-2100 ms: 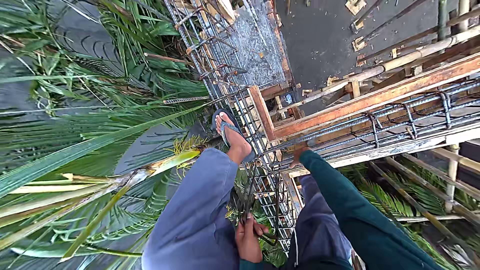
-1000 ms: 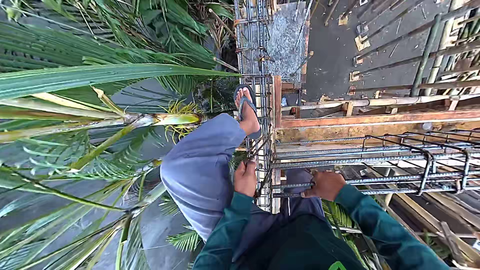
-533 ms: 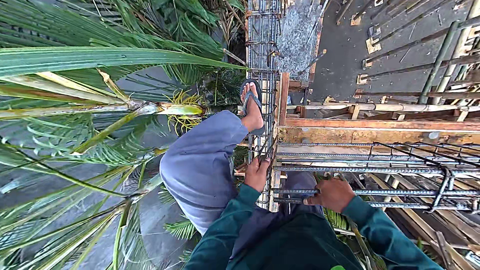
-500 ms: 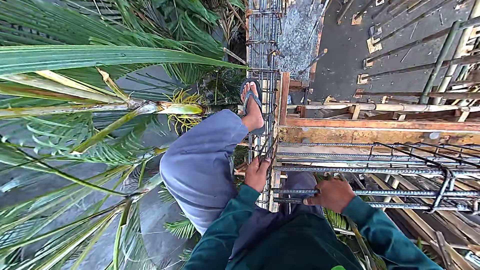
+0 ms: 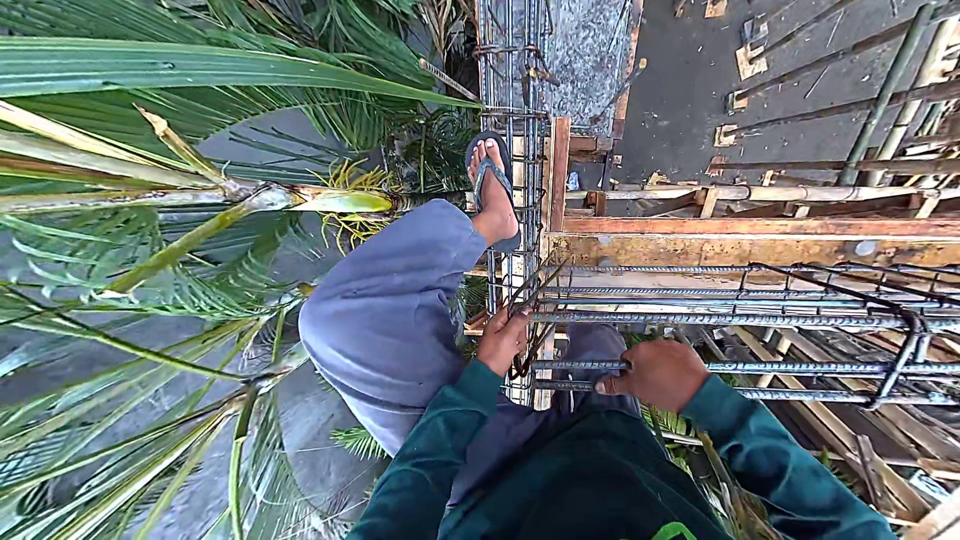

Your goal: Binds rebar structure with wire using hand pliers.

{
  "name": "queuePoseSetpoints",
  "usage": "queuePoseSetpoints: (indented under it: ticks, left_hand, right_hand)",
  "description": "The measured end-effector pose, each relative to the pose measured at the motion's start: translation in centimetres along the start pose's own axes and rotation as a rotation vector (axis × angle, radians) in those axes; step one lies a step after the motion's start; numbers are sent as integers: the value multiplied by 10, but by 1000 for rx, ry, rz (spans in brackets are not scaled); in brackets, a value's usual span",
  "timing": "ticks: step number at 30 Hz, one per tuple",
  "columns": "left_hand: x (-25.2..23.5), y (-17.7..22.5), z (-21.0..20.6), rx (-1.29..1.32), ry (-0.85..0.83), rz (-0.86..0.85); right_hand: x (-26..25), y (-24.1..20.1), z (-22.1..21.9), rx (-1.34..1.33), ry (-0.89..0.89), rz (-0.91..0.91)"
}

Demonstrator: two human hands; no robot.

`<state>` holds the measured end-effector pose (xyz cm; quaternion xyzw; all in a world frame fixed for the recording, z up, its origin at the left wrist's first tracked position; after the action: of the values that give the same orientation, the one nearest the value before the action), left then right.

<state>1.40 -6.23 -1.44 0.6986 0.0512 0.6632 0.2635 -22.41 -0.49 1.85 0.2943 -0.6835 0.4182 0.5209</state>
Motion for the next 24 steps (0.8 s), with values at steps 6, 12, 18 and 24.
queuePoseSetpoints:
  ticks: [6,12,18,24]
  left_hand:
    - [7,-3,0,99,15,-8]
    - [7,-11,-11,33,28,1]
    - [-17,-28,0,-191,193,-36]
    - [-21,-40,11,-284,217,-46]
  right_hand:
    - [-2,1,6,-17,17,10]
    - [-6,0,9,-8,16,6]
    - [-6,0,5,0,6,0]
    - [-10,1,2,17,-3,3]
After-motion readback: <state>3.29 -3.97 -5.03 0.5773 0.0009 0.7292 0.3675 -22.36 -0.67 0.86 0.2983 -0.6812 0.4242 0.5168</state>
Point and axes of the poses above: each hand's wrist, its own x-axis away from the middle knuckle, its own z-axis out of the back of the hand, y = z × x, the point moved 3 cm from there along -x, towards the middle knuckle, and after that the axes turned 6 degrees about -x, right-handed, at the moved point
